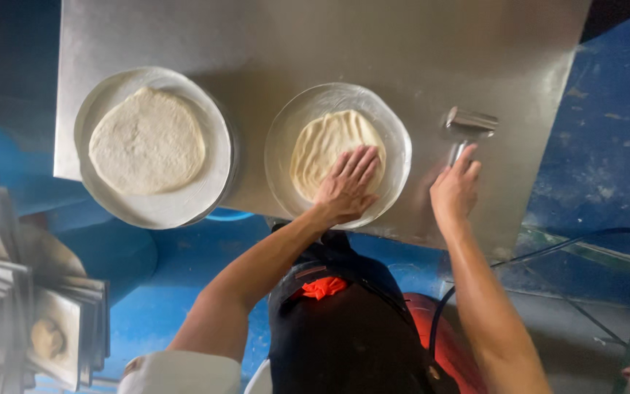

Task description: The person prepares dough in pans by using a roller to flatten it and by hand to press it into the edges of the pans, moving between a stack of dough balls and the workstation.

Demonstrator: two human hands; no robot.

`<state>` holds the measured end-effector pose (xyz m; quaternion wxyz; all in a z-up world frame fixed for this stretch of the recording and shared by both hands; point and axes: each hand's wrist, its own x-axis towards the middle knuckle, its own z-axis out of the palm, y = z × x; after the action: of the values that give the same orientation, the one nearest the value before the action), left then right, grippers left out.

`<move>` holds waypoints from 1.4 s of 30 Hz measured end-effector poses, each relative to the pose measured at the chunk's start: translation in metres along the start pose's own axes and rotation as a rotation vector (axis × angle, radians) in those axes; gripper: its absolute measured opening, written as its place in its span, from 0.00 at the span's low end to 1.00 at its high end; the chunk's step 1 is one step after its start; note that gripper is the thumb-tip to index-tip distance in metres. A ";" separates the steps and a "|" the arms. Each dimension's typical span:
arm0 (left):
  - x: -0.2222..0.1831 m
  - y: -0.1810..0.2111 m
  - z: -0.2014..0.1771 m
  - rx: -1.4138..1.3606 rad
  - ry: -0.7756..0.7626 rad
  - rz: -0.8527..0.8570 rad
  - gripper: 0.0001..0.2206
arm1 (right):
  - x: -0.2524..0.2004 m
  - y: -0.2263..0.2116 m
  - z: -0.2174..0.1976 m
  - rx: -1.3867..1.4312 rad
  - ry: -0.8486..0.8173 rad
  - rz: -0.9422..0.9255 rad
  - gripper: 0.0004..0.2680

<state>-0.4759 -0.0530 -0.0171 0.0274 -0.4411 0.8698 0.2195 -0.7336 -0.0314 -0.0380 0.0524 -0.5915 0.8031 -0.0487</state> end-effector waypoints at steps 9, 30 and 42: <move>0.044 -0.034 -0.046 -0.166 -0.203 -0.163 0.34 | 0.014 0.011 -0.031 0.435 0.024 -0.169 0.18; -0.011 -0.171 -0.103 -0.608 -0.306 -0.385 0.36 | -0.048 -0.179 -0.073 0.326 -0.368 -0.139 0.17; -0.030 -0.169 -0.044 -0.738 -0.253 -0.352 0.43 | -0.068 -0.154 -0.046 0.509 0.008 -0.384 0.13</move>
<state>-0.3202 -0.1351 -0.0310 0.0113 -0.5324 0.6342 0.5605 -0.5750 -0.0113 0.0307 0.1853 -0.7000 0.6391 -0.2593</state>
